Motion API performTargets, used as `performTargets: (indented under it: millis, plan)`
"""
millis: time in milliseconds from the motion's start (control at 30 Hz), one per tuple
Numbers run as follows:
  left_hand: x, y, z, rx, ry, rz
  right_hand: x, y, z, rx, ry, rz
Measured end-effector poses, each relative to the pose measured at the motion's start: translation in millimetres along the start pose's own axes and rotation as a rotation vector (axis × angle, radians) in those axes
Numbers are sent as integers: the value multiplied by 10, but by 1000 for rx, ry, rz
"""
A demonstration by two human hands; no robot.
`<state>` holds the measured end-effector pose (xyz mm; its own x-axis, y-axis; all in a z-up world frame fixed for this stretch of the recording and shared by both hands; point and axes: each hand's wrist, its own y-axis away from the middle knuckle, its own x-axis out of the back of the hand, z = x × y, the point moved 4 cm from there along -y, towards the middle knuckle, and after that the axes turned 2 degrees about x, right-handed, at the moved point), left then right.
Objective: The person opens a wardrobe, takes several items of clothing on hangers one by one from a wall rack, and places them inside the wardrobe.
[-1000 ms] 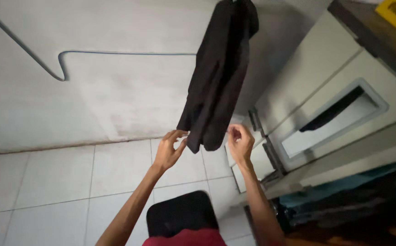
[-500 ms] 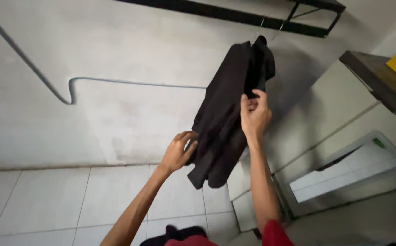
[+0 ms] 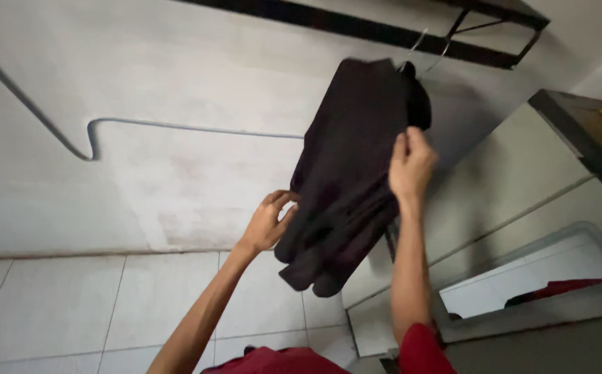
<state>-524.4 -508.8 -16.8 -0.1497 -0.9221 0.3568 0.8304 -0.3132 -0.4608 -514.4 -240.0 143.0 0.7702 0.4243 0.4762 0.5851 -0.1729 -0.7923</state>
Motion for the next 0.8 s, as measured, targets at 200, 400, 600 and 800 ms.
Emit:
performTargets:
  millis: [200, 400, 600, 800]
  plan:
    - [220, 57, 85, -106, -1, 29, 485, 188, -253, -78, -177, -42]
    - [372, 140, 373, -17, 166, -103, 478, 979, -417, -176, -257, -44]
    - [206, 352, 422, 81, 192, -365, -276, 2382, -1136, -319, -48, -33]
    - [-199, 869, -286, 46, -71, -494, -588, 3380, -1837, -277, -31, -84]
